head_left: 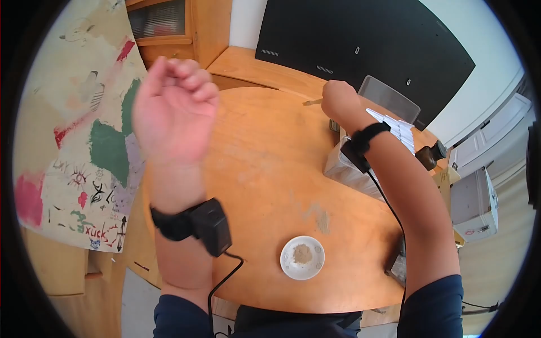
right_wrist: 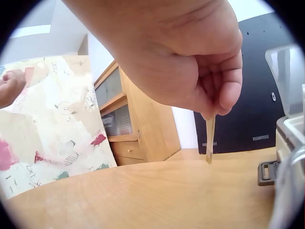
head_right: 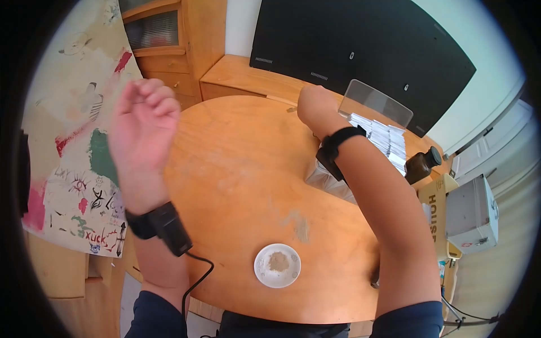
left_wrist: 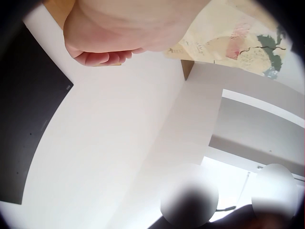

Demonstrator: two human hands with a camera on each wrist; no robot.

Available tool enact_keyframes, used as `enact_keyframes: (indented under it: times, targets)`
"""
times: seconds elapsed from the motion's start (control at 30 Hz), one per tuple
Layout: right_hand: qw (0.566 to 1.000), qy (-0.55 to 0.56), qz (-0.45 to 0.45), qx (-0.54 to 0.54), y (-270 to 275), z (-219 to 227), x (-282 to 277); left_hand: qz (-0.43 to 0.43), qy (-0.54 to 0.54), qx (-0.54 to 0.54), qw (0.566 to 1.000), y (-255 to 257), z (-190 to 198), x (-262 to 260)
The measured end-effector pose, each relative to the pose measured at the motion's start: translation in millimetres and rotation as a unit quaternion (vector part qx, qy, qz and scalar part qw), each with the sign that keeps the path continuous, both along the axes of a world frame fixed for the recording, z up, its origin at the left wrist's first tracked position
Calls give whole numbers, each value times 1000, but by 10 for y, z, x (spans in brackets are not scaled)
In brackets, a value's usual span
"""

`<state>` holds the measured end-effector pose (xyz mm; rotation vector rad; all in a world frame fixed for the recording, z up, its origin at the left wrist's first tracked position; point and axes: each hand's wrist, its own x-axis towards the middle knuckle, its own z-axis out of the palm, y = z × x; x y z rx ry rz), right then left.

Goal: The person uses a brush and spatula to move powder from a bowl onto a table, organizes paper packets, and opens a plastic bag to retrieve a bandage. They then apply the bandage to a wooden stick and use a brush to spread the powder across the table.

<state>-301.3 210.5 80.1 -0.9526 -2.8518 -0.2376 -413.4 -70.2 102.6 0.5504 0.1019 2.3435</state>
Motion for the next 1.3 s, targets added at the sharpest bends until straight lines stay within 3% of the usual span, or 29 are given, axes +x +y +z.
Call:
enact_keyframes:
  times: [0.2,0.37,0.43,0.57,0.67,0.77,0.8,0.93,1.0,1.1,1.2,1.3]
  targets:
    - [993,-94,66,-5,21,-196,-80,-17,-4,69,997,-286,163,-14]
    - [984,-74,137,-81,-290,-60,79,-29,-19,105,994,-376,175,-68]
    - [991,-41,124,17,-150,-188,-36,-38,-19,100,994,-376,195,-45]
    - [987,-83,139,10,-225,-256,-40,-61,-58,94,992,-393,264,13]
    - [962,-95,229,-112,-544,-22,284,-37,-41,111,992,-469,283,16]
    - [980,-31,190,-46,-446,-23,258,-27,-42,118,992,-522,332,50]
    - [980,-49,186,50,-324,-69,172,-33,-40,119,992,-522,351,62]
    - [982,-98,154,56,-161,-217,151,-55,-40,118,991,-513,362,70]
    - [966,-194,173,2,-454,-92,330,-58,-48,121,990,-539,343,54]
    - [972,-111,207,-28,-762,3,665,-57,-38,121,990,-561,349,32]
    - [985,-71,155,19,-837,-105,667,-87,-7,144,986,-560,313,-7]
    - [980,-115,161,-28,-906,-240,689,-89,-1,145,985,-551,320,1]
